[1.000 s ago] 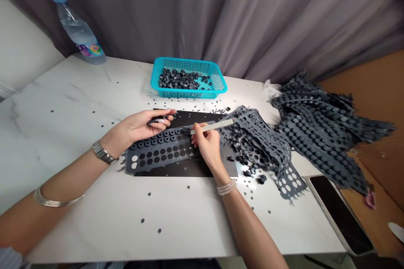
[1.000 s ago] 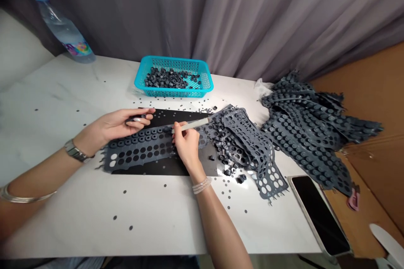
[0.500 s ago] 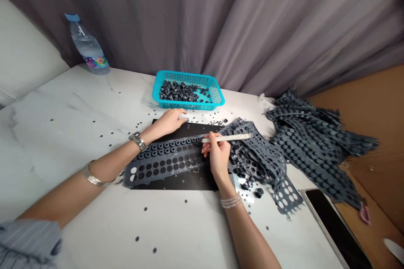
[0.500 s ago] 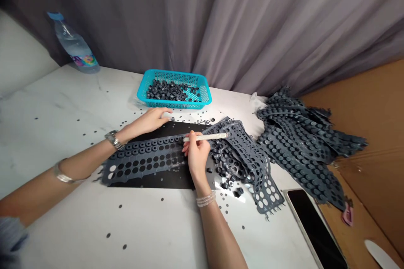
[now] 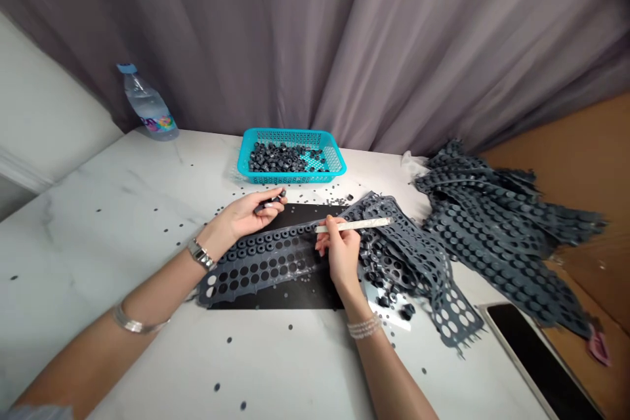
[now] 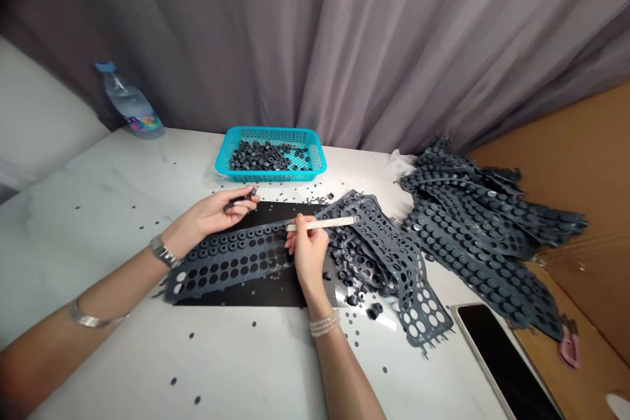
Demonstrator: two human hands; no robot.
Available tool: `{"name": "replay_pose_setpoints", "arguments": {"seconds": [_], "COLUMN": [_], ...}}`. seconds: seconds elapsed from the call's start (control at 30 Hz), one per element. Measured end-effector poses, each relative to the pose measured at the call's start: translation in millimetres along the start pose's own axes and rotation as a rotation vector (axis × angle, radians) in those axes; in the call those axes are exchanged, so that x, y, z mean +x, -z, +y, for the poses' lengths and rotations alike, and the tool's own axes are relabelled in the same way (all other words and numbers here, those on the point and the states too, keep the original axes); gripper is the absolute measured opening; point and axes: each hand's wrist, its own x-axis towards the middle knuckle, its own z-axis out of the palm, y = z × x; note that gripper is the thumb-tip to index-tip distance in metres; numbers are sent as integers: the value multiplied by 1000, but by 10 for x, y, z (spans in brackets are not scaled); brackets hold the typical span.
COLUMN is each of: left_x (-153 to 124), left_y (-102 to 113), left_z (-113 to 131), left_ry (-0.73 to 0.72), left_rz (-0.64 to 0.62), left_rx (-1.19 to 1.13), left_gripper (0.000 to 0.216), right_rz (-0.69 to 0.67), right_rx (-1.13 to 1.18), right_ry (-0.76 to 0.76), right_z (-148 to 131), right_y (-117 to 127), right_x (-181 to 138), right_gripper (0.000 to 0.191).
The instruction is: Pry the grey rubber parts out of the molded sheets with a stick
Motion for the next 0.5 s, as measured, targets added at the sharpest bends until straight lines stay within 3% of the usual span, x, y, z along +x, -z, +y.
{"name": "replay_pose_setpoints", "arguments": {"seconds": [0.17, 0.3, 0.5], "left_x": [-485, -754, -1019], "left_y": [-236, -400, -620], "left_z": [39, 6, -139], "left_ry": [96, 147, 94], "left_rz": [-14, 60, 150], "left_rx": [-289, -515, -573], "left_gripper": [22, 22, 26], "right_rz": [-17, -32, -59], "right_rx": [31, 56, 92], "right_ry": [11, 9, 7], "right_z": [-10, -29, -45], "right_y": [-7, -21, -32], "right_x": [5, 11, 36], "right_gripper": [32, 32, 31]}}
